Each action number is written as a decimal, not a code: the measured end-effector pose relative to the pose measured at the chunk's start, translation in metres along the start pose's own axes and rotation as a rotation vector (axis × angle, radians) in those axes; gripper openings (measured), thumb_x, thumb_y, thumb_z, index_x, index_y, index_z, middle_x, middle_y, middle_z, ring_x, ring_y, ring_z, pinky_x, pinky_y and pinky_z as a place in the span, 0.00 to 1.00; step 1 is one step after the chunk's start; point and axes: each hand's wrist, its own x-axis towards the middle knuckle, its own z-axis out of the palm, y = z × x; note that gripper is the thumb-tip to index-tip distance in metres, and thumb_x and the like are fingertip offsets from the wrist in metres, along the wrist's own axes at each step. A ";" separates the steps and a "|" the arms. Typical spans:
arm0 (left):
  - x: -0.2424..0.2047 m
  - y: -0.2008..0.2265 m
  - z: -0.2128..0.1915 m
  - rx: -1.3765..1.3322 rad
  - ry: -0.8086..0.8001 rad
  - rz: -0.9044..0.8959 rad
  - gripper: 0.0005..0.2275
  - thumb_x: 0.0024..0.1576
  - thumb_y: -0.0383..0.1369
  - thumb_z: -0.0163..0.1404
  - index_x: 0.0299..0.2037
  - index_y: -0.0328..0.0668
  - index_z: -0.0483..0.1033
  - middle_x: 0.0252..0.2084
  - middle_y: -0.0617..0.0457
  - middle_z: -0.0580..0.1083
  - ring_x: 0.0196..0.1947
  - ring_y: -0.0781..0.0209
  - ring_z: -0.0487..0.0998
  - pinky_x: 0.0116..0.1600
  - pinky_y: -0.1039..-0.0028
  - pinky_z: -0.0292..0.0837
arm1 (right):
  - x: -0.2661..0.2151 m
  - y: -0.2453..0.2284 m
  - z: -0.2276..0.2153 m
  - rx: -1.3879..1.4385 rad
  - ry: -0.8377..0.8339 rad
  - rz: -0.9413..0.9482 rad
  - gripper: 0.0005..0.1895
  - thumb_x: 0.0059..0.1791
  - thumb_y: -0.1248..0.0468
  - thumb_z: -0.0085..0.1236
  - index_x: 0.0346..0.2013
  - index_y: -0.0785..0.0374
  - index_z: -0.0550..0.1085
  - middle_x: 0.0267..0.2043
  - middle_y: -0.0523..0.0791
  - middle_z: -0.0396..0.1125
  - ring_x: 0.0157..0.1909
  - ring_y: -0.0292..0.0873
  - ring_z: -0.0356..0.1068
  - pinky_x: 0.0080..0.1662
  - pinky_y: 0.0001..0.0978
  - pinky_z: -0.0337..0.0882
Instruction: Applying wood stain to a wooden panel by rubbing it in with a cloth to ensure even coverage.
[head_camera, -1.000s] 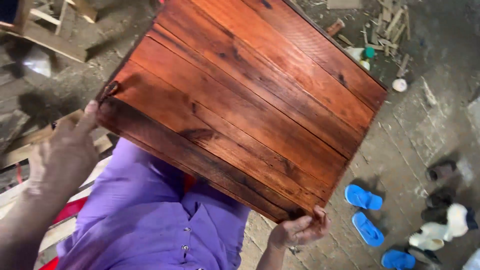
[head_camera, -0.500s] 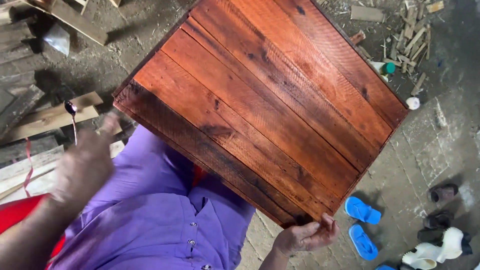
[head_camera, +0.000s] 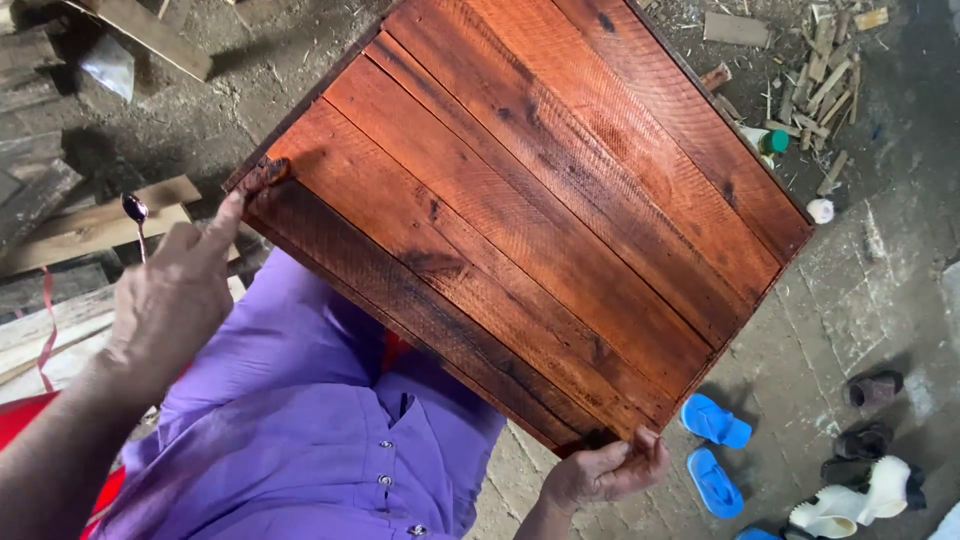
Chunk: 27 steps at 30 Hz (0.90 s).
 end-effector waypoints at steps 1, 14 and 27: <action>0.001 -0.001 0.004 -0.047 0.002 -0.028 0.30 0.64 0.28 0.42 0.79 0.64 0.60 0.41 0.51 0.72 0.19 0.48 0.74 0.19 0.60 0.71 | 0.000 0.000 -0.002 -0.008 -0.001 0.025 0.20 0.57 0.75 0.32 0.65 0.65 0.56 0.54 0.51 0.54 0.58 0.49 0.56 0.66 0.43 0.59; 0.130 0.041 -0.097 -0.191 -0.282 0.011 0.27 0.68 0.25 0.32 0.76 0.63 0.61 0.39 0.39 0.80 0.21 0.47 0.78 0.24 0.57 0.78 | 0.000 -0.005 0.003 -0.055 -0.009 0.089 0.21 0.55 0.75 0.32 0.64 0.66 0.57 0.54 0.52 0.56 0.57 0.50 0.58 0.63 0.41 0.62; 0.158 0.049 -0.103 -0.050 -0.430 0.053 0.34 0.66 0.20 0.41 0.80 0.67 0.47 0.41 0.43 0.72 0.22 0.55 0.70 0.21 0.70 0.73 | 0.004 -0.011 0.007 -0.114 -0.026 0.030 0.17 0.59 0.72 0.34 0.63 0.67 0.61 0.51 0.51 0.58 0.52 0.49 0.61 0.59 0.40 0.65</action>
